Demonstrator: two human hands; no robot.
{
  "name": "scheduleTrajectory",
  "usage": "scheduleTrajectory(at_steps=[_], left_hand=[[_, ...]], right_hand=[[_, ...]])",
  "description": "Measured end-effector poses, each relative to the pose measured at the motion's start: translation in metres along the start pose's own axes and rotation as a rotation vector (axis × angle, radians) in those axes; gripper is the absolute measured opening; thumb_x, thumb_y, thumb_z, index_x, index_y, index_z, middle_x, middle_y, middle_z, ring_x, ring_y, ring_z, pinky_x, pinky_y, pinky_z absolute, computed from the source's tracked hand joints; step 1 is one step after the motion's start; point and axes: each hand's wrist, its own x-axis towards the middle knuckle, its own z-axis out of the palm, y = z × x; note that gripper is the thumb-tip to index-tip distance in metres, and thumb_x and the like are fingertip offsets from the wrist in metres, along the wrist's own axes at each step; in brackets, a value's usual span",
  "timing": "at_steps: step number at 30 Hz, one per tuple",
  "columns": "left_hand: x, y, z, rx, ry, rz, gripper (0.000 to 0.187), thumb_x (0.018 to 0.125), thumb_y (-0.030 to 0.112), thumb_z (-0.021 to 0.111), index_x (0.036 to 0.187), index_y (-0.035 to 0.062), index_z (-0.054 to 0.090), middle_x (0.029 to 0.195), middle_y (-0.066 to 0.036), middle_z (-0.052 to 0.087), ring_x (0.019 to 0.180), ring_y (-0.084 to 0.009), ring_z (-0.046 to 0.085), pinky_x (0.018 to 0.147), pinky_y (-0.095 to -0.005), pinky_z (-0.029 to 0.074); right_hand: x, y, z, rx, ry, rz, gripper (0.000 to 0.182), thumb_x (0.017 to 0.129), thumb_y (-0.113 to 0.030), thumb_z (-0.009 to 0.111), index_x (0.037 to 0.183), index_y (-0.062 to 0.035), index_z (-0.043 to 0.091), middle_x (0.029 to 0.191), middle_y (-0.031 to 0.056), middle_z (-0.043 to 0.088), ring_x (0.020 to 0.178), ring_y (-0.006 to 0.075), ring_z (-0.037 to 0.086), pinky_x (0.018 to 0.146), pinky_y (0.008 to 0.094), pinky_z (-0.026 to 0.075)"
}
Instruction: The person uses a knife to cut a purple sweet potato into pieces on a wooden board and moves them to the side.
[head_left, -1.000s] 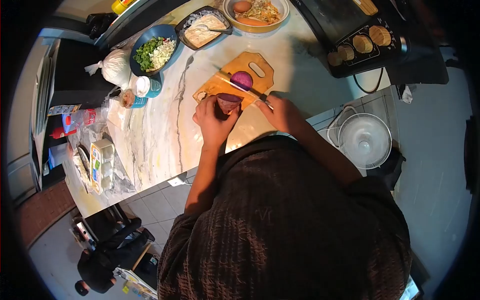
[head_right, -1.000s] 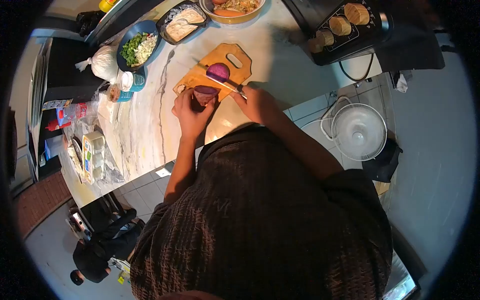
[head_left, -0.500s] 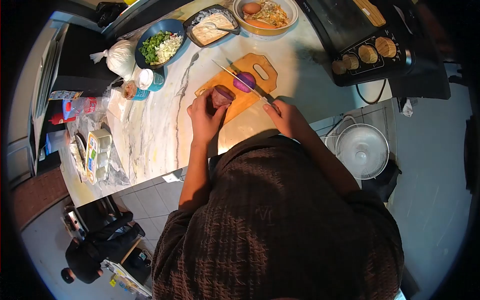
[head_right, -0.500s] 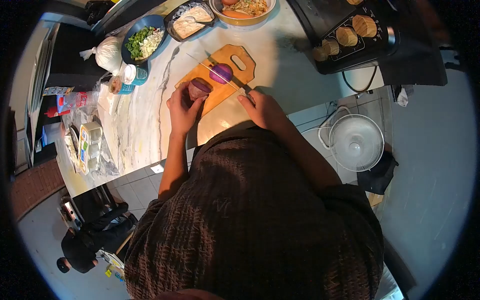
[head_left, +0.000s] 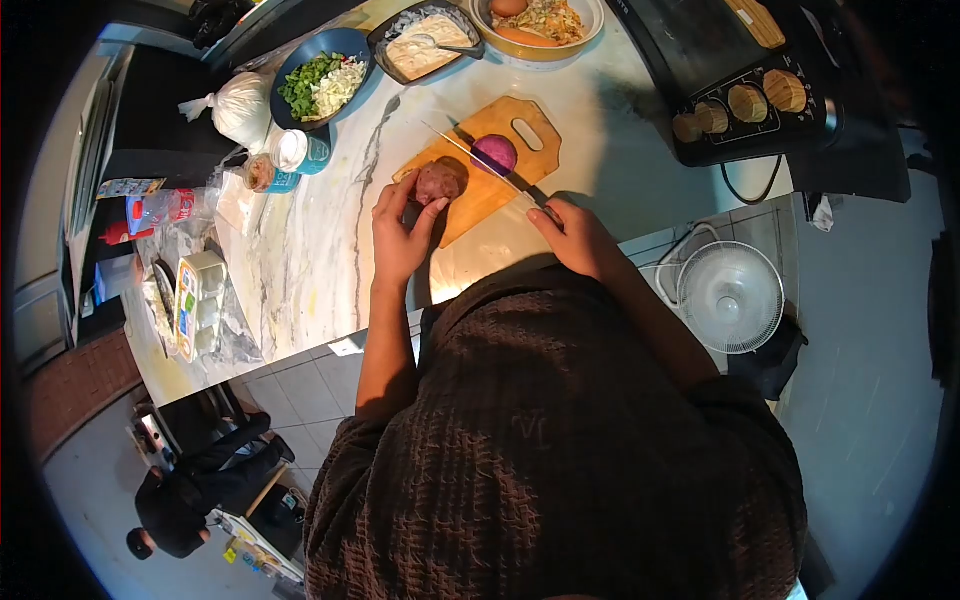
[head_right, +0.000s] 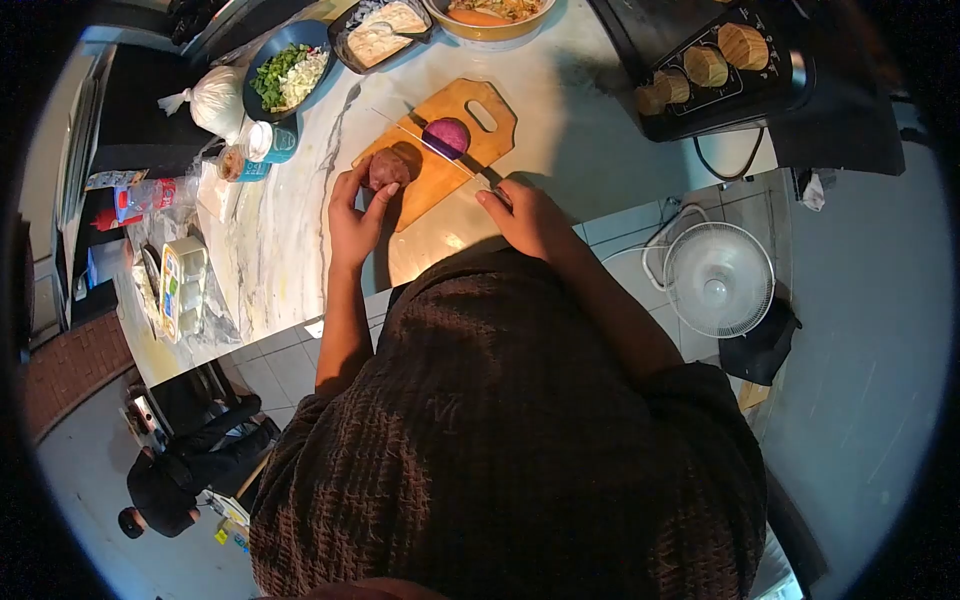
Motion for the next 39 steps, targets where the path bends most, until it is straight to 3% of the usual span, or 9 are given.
scheduleTrajectory(at_steps=[7, 9, 15, 19, 25, 28, 30, 31, 39], left_hand=[[0.017, 0.0, 0.008, -0.019, -0.09, -0.088, 0.039, 0.079, 0.021, 0.076, 0.111, 0.0004, 0.067, 0.093, -0.016, 0.063, 0.084, -0.0289, 0.063, 0.076, -0.0356, 0.049], [0.019, -0.004, 0.016, 0.089, -0.063, 0.035, 0.04, 0.078, 0.025, 0.078, 0.111, 0.005, 0.068, 0.1, -0.013, 0.063, 0.094, -0.0277, 0.061, 0.083, -0.0373, 0.045], [0.013, 0.003, 0.02, 0.202, -0.086, 0.003, 0.05, 0.075, 0.029, 0.08, 0.119, 0.0126, 0.064, 0.113, -0.006, 0.063, 0.112, -0.0254, 0.055, 0.098, -0.0388, 0.03], [0.012, 0.001, 0.02, 0.201, -0.073, -0.017, 0.051, 0.075, 0.024, 0.079, 0.121, 0.0118, 0.062, 0.112, -0.007, 0.063, 0.112, -0.0256, 0.055, 0.097, -0.0386, 0.033], [0.015, -0.017, 0.009, 0.088, -0.194, 0.145, 0.054, 0.07, 0.02, 0.076, 0.12, 0.0123, 0.062, 0.115, -0.006, 0.062, 0.113, -0.0252, 0.053, 0.097, -0.039, 0.03], [0.015, -0.004, 0.009, -0.02, -0.07, 0.038, 0.049, 0.072, 0.019, 0.078, 0.118, 0.0079, 0.063, 0.111, -0.011, 0.064, 0.108, -0.0273, 0.059, 0.097, -0.0376, 0.038], [0.012, 0.009, 0.01, 0.131, -0.105, 0.027, 0.048, 0.073, 0.021, 0.08, 0.116, 0.0073, 0.063, 0.111, -0.011, 0.064, 0.105, -0.0279, 0.061, 0.094, -0.0376, 0.041], [0.008, -0.001, 0.015, 0.148, -0.107, 0.074, 0.046, 0.076, 0.027, 0.077, 0.118, 0.0137, 0.063, 0.111, -0.004, 0.063, 0.111, -0.0234, 0.054, 0.093, -0.0382, 0.031], [0.009, -0.013, 0.011, 0.117, -0.13, 0.078, 0.039, 0.081, 0.023, 0.073, 0.118, 0.0162, 0.065, 0.11, -0.004, 0.065, 0.11, -0.0236, 0.054, 0.092, -0.0386, 0.032]], right_hand=[[0.001, 0.0, 0.0, -0.003, 0.002, -0.005, 0.043, 0.094, -0.038, 0.058, 0.084, 0.0038, 0.057, 0.069, 0.0202, 0.057, 0.063, 0.0315, 0.056, 0.062, 0.0401, 0.043], [0.002, 0.0, 0.0, 0.005, -0.004, -0.005, 0.043, 0.094, -0.038, 0.058, 0.084, 0.0038, 0.057, 0.069, 0.0203, 0.057, 0.063, 0.0316, 0.056, 0.062, 0.04, 0.043], [0.002, 0.003, -0.001, 0.031, 0.01, 0.022, 0.043, 0.095, -0.038, 0.058, 0.084, 0.004, 0.056, 0.068, 0.0199, 0.056, 0.061, 0.0269, 0.054, 0.061, 0.0388, 0.043], [0.002, 0.003, 0.0, 0.032, -0.01, 0.045, 0.043, 0.095, -0.038, 0.057, 0.084, 0.0038, 0.056, 0.068, 0.0187, 0.056, 0.061, 0.024, 0.053, 0.061, 0.0382, 0.043], [0.002, 0.006, 0.002, 0.058, -0.04, 0.075, 0.044, 0.095, -0.039, 0.056, 0.085, 0.0038, 0.056, 0.068, 0.0172, 0.056, 0.062, 0.022, 0.052, 0.062, 0.0378, 0.043], [0.003, 0.007, 0.001, 0.042, -0.048, 0.05, 0.044, 0.096, -0.039, 0.056, 0.085, 0.0038, 0.056, 0.069, 0.0169, 0.057, 0.062, 0.0215, 0.052, 0.062, 0.0371, 0.043], [0.002, 0.004, 0.001, 0.042, -0.052, 0.073, 0.044, 0.096, -0.039, 0.055, 0.086, 0.0037, 0.056, 0.069, 0.017, 0.057, 0.063, 0.0216, 0.053, 0.063, 0.0369, 0.043], [0.003, 0.004, 0.001, 0.041, -0.053, 0.071, 0.044, 0.096, -0.039, 0.055, 0.086, 0.0037, 0.056, 0.069, 0.017, 0.057, 0.063, 0.0216, 0.053, 0.063, 0.0369, 0.043], [0.002, 0.01, 0.002, 0.046, -0.064, 0.066, 0.046, 0.097, -0.041, 0.052, 0.085, 0.0031, 0.056, 0.068, 0.0163, 0.056, 0.063, 0.0211, 0.053, 0.062, 0.0377, 0.042]])
